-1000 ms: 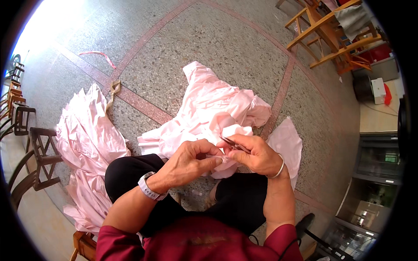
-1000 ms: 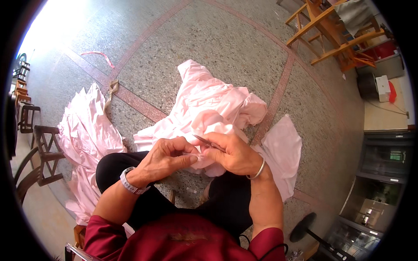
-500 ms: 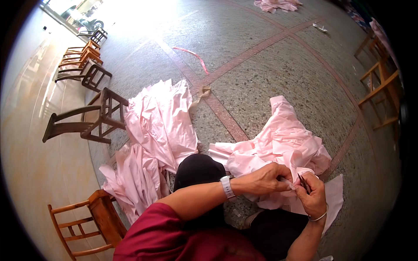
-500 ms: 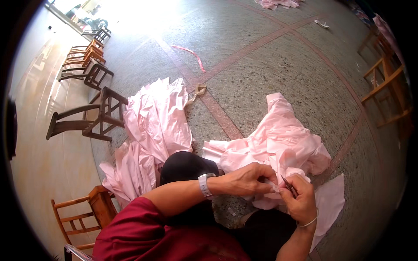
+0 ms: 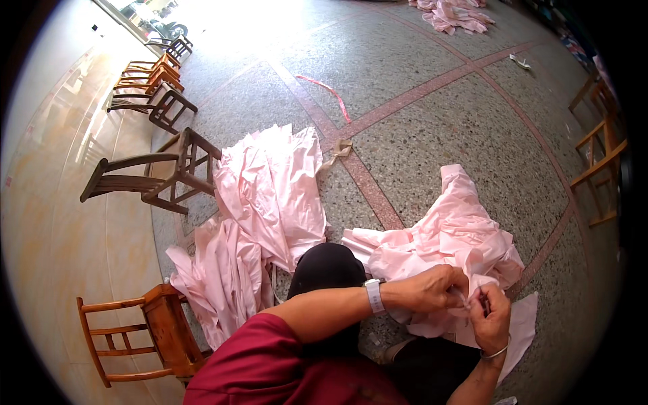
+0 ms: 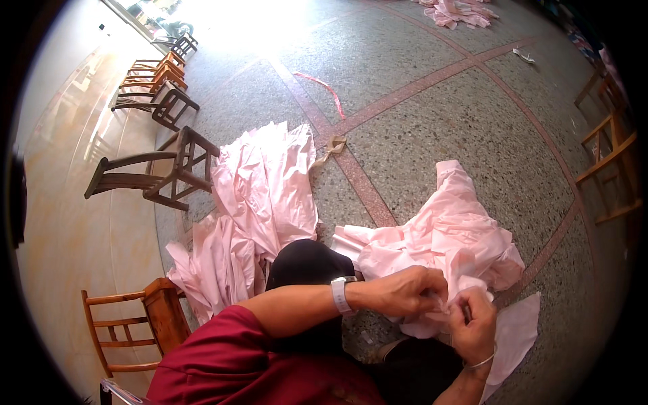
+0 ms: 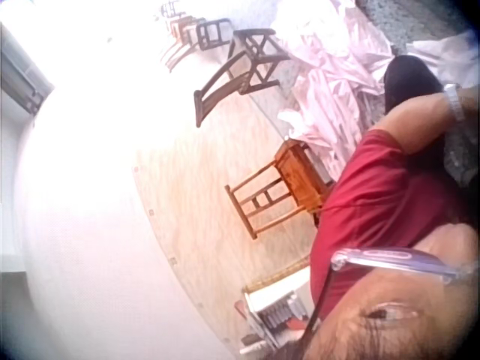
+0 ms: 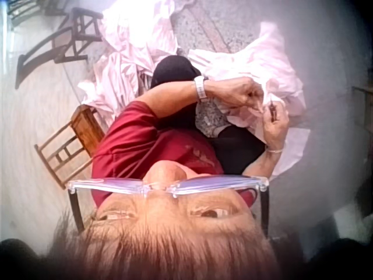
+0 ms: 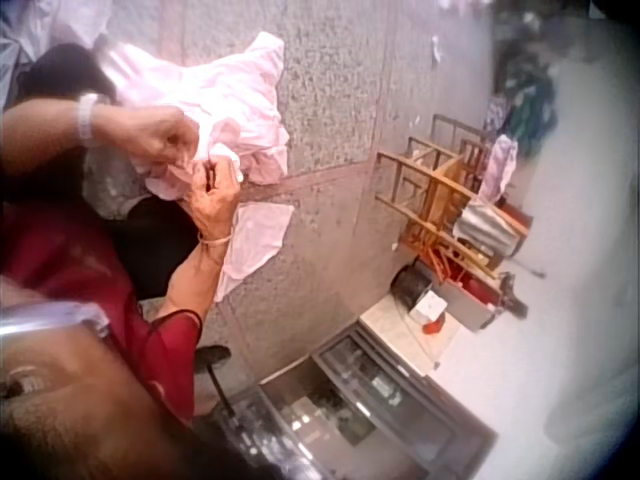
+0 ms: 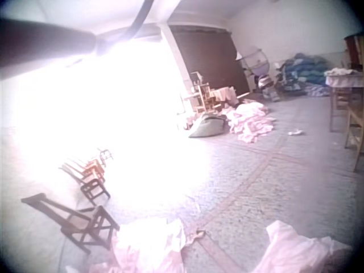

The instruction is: The person uses a pair of snips to cut along the edge of a pink fabric, handling and positioning the cloth by hand on the floor.

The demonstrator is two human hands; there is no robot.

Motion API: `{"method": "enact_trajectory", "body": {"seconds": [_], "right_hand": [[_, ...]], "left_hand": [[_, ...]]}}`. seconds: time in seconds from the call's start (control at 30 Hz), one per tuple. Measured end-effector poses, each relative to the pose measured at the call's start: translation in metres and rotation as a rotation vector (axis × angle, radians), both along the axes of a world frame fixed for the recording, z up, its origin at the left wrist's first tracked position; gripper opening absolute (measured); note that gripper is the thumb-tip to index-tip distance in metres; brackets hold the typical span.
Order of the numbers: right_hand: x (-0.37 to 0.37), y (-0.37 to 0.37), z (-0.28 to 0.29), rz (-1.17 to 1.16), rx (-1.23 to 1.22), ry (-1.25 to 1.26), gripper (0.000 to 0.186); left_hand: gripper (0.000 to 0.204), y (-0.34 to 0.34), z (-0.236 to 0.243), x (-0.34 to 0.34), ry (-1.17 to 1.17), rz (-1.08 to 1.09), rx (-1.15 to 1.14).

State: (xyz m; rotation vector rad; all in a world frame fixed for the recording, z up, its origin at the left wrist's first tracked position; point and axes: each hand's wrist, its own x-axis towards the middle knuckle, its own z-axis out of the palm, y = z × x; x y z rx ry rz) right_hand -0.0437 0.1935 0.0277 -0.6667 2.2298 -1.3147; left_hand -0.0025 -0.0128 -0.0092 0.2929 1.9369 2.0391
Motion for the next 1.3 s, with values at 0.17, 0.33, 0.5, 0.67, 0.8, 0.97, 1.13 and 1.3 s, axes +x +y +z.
{"method": "enact_trajectory", "body": {"seconds": [0.17,0.33,0.5,0.67,0.8,0.97,1.13,1.3], "right_hand": [[-0.001,0.002,-0.005,-0.154,-0.032,-0.040,0.006],[0.003,-0.008,-0.004,-0.235,-0.171,-0.194,0.006],[0.003,-0.006,-0.004,-0.223,-0.219,-0.210,0.007],[0.002,-0.001,-0.007,-0.273,-0.214,-0.146,0.008],[0.002,-0.007,-0.006,-0.190,-0.127,0.084,0.008],[0.003,-0.014,-0.006,-0.097,-0.119,0.282,0.007],[0.005,-0.020,-0.005,-0.023,-0.091,0.295,0.009],[-0.001,-0.017,-0.009,-0.011,-0.135,0.199,0.006]], "left_hand": [[0.014,-0.002,0.006,-0.001,-0.135,-0.099,0.092],[0.017,-0.001,0.006,-0.002,-0.118,-0.005,0.066],[0.024,0.002,0.002,-0.004,-0.080,0.104,0.011],[0.028,0.003,0.015,-0.003,-0.146,0.086,0.119],[0.031,0.010,0.002,-0.001,0.140,0.099,-0.124],[0.029,0.016,-0.010,0.001,0.064,-0.001,-0.240],[0.023,0.029,-0.026,0.009,0.042,-0.076,0.020],[0.023,0.022,-0.016,0.007,-0.095,-0.222,0.137]]}}
